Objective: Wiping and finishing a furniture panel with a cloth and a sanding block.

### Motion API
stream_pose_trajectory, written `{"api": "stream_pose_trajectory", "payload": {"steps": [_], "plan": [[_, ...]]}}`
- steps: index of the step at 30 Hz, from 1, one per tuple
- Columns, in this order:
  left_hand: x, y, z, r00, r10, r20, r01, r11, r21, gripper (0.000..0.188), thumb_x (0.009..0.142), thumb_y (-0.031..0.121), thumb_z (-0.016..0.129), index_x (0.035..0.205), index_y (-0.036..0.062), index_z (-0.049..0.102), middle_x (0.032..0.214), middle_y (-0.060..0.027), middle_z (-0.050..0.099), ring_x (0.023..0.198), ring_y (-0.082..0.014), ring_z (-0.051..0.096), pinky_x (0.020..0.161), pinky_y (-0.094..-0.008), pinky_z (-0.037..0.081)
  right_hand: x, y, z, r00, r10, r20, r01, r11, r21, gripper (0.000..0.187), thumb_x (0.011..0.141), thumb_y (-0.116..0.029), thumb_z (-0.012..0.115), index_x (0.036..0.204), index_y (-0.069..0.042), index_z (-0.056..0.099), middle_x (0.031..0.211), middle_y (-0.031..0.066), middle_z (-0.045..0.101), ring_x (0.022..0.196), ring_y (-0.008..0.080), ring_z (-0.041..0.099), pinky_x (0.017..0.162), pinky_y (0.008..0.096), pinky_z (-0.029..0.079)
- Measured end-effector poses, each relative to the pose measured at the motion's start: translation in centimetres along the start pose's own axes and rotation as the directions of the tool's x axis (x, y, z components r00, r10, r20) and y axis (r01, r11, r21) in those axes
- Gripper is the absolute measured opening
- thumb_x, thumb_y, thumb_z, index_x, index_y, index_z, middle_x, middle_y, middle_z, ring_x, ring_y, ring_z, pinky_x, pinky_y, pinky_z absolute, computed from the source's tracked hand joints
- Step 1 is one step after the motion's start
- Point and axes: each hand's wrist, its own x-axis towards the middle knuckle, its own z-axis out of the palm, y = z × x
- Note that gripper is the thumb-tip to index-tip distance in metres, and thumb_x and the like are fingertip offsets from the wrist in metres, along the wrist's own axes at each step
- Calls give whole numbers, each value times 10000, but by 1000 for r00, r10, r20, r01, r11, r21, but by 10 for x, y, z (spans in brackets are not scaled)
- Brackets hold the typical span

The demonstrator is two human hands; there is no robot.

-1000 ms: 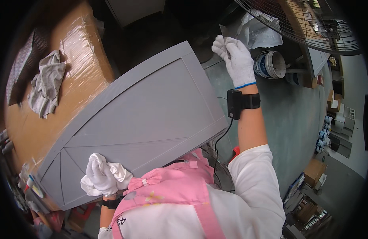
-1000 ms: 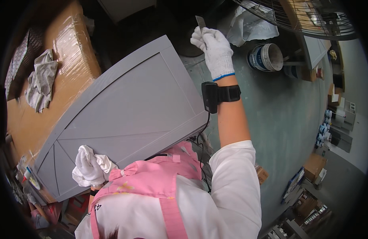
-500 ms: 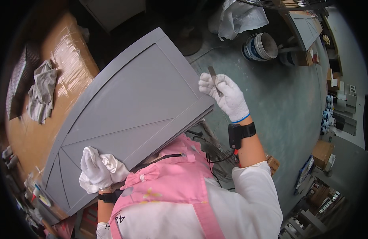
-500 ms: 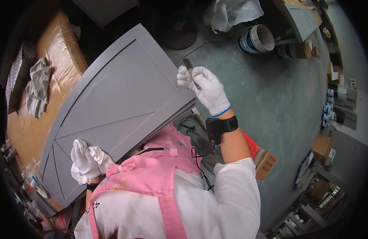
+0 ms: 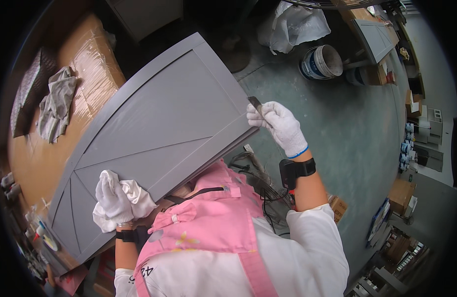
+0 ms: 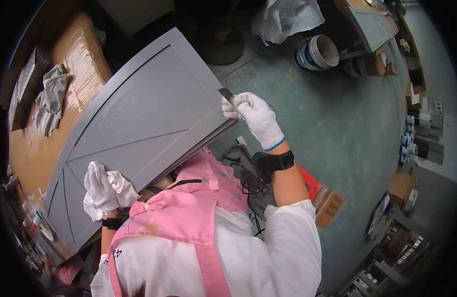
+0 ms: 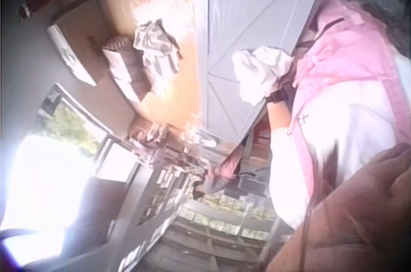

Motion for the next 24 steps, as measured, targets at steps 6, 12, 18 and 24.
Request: {"api": "stream_pose_trajectory", "payload": {"steps": [6, 12, 18, 24], "plan": [[0, 1, 1, 1000, 1, -22, -1, 1000, 2, 370, 909, 53, 617, 1276, 13, 601, 1251, -184, 580, 1165, -345, 574, 1005, -409, 475, 26, -5, -1, 901, -177, -396, 127, 980, -150, 181, 1011, -85, 485, 1097, 56, 559, 1130, 159, 656, 974, 213, 674, 883, 339, 571], [1, 10, -2, 1000, -13, -21, 12, 1000, -6, 381, 899, 47, 622, 1279, 17, 598, 1249, -189, 580, 1155, -350, 579, 995, -407, 481, 20, -18, 4, 922, -143, -361, 124, 989, -74, 182, 1018, -142, 525, 1106, 15, 550, 971, 120, 679, 786, 145, 659, 677, 265, 550], [-2, 7, -1, 997, 2, -76, -5, 999, -46, 347, 849, 47, 665, 1191, 4, 623, 1209, -187, 601, 1093, -363, 593, 939, -420, 510, 17, -12, 27, 968, 45, -246, -67, 994, -83, 188, 1021, -151, 483, 1126, -6, 538, 831, 58, 623, 620, 84, 534, 546, 228, 449], [8, 4, -16, 982, 65, -175, -89, 986, -138, 462, 691, 52, 733, 1145, 52, 647, 1123, -149, 653, 1028, -364, 608, 893, -446, 520, 42, -7, 148, 961, 223, 161, -196, 966, -171, 261, 1007, -98, 471, 1234, 27, 505, 873, 66, 610, 674, 76, 543, 583, 210, 466]]}}
